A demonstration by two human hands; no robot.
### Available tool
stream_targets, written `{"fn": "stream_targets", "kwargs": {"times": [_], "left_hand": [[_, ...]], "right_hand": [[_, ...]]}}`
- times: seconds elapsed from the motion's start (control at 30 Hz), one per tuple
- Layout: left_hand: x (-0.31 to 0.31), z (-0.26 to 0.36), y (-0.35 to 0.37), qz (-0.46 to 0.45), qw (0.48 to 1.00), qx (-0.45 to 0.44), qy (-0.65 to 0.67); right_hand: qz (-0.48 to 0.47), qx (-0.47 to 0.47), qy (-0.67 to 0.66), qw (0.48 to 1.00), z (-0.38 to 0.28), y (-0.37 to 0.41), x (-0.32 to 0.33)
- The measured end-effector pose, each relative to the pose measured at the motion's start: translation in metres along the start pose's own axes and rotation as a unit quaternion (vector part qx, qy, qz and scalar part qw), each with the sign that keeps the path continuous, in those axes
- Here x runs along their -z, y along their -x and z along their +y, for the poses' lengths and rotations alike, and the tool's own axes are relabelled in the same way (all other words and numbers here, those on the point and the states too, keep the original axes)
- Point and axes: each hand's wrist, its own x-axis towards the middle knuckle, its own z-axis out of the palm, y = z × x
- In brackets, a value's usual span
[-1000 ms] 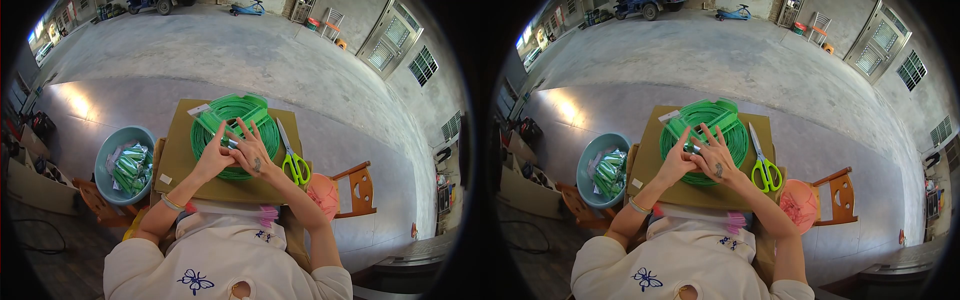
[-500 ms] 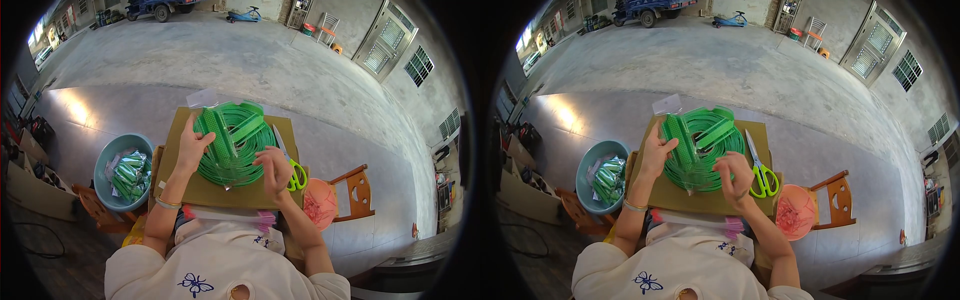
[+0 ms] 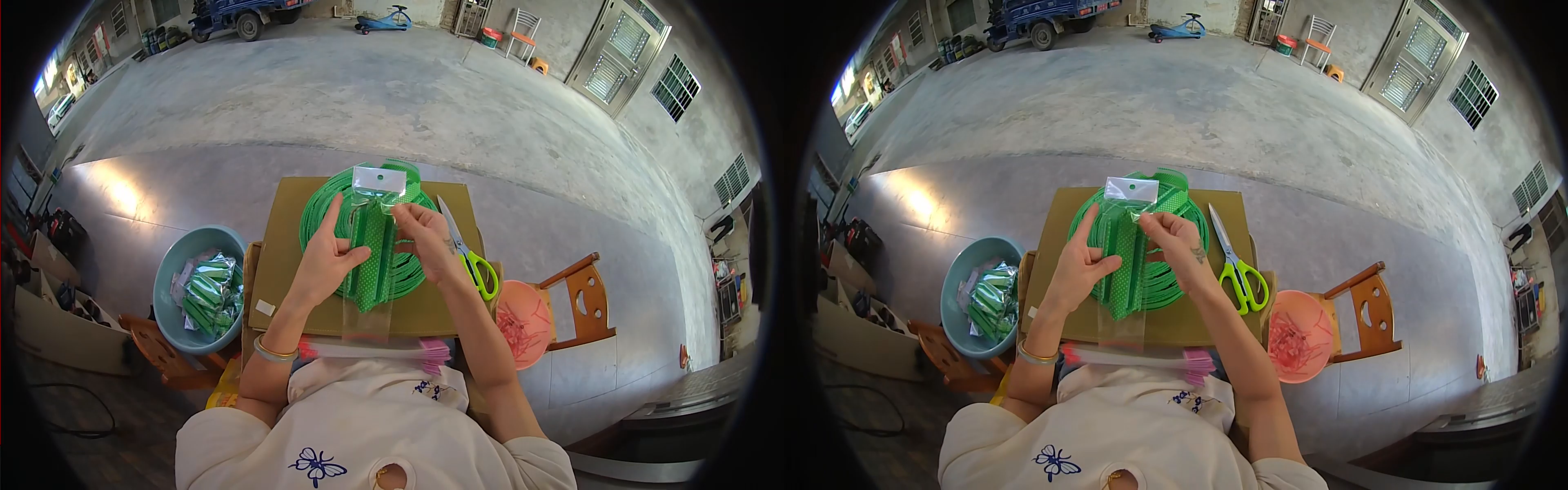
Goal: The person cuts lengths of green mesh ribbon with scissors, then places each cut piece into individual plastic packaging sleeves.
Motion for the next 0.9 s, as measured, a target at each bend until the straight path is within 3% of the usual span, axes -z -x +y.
{"fn": "stream_targets", "kwargs": {"times": [0.03, 0.13, 0.23, 0.33, 0.57, 0.63, 0.7, 0.77, 0.87, 0.9], "left_hand": [[0.0, -0.004, -0.001, 0.003, 1.0, 0.001, 0.023], [0.0, 0.004, 0.0, -0.026, 0.995, 0.093, 0.023], [-0.005, -0.005, 0.002, -0.132, 0.969, 0.193, 0.084], [-0.013, -0.018, 0.001, -0.105, 0.98, 0.142, 0.094], [-0.02, -0.022, 0.005, -0.153, 0.955, 0.221, 0.126], [-0.023, -0.031, 0.003, -0.143, 0.953, 0.23, 0.134], [-0.023, -0.04, 0.0, -0.119, 0.953, 0.243, 0.136], [-0.022, -0.041, -0.001, -0.097, 0.955, 0.249, 0.132], [-0.024, -0.044, 0.001, -0.091, 0.958, 0.241, 0.123], [-0.024, -0.047, 0.0, -0.097, 0.96, 0.23, 0.126]], "right_hand": [[-0.007, 0.032, 0.041, 0.999, 0.002, 0.002, -0.001], [0.03, 0.066, 0.004, 0.997, -0.005, -0.004, 0.003], [0.066, 0.08, 0.007, 0.995, -0.005, -0.019, 0.017], [0.074, 0.09, 0.038, 0.992, -0.004, -0.02, 0.021], [0.086, 0.08, 0.062, 0.991, -0.002, -0.029, 0.03], [0.188, 0.27, 0.303, 0.894, 0.02, -0.034, 0.034], [0.194, 0.351, 0.449, 0.799, 0.017, -0.021, 0.028], [0.116, 0.34, 0.52, 0.774, 0.002, 0.012, 0.026], [-0.107, 0.178, 0.444, 0.872, 0.012, 0.045, 0.03], [-0.118, 0.186, 0.447, 0.867, 0.018, 0.051, 0.031]]}}
